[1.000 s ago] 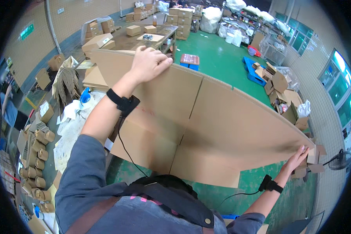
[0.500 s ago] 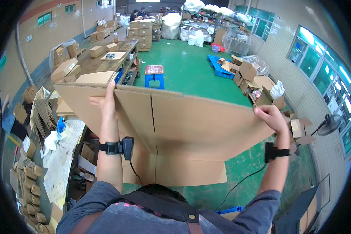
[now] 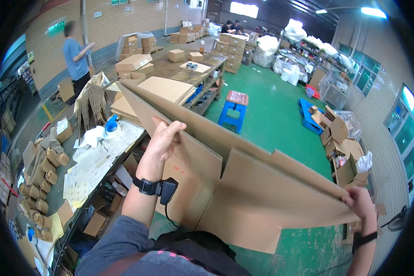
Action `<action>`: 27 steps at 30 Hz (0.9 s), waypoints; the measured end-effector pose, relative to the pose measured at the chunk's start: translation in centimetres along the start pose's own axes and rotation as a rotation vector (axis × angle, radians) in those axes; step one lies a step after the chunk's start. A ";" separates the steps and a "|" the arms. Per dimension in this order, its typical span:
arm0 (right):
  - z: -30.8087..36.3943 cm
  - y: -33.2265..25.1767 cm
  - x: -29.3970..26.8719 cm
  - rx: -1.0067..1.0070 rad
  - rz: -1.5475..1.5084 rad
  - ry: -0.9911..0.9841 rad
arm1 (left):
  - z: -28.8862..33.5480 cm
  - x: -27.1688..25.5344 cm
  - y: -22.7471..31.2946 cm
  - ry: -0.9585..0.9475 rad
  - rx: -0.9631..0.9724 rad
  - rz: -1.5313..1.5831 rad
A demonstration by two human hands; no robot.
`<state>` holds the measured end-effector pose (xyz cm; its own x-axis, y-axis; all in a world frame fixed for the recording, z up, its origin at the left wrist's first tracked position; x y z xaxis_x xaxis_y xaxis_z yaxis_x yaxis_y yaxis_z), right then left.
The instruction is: Packing circular metal or plastic components into a box and sealing it with tape.
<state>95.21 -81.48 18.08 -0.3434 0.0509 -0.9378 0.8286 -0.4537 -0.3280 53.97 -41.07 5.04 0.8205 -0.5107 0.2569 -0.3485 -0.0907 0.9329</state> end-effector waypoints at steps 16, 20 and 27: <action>11.7 3.5 -2.3 0.241 0.192 -0.007 | 6.2 -5.3 13.8 -0.551 -0.140 0.118; 10.0 -6.1 -1.2 0.317 -0.387 -0.226 | 0.6 -5.9 15.9 -0.695 -0.224 -0.064; 3.2 -9.3 7.6 0.246 -1.107 -0.049 | -3.0 -12.1 12.7 -0.745 -0.425 -0.389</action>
<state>83.41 -79.73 14.34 -0.8548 0.5002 -0.1384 -0.0494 -0.3439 -0.9377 41.02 -33.45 14.55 0.2923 -0.9387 -0.1826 0.2038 -0.1255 0.9709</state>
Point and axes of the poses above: each hand's wrist, its own z-axis away from the middle knuckle, its own x-axis out of the palm, y = z × x, the point moved 2 cm from there along -z, towards the middle knuckle, and after that the axes turned 12 degrees about -y, right-handed, at the moved point
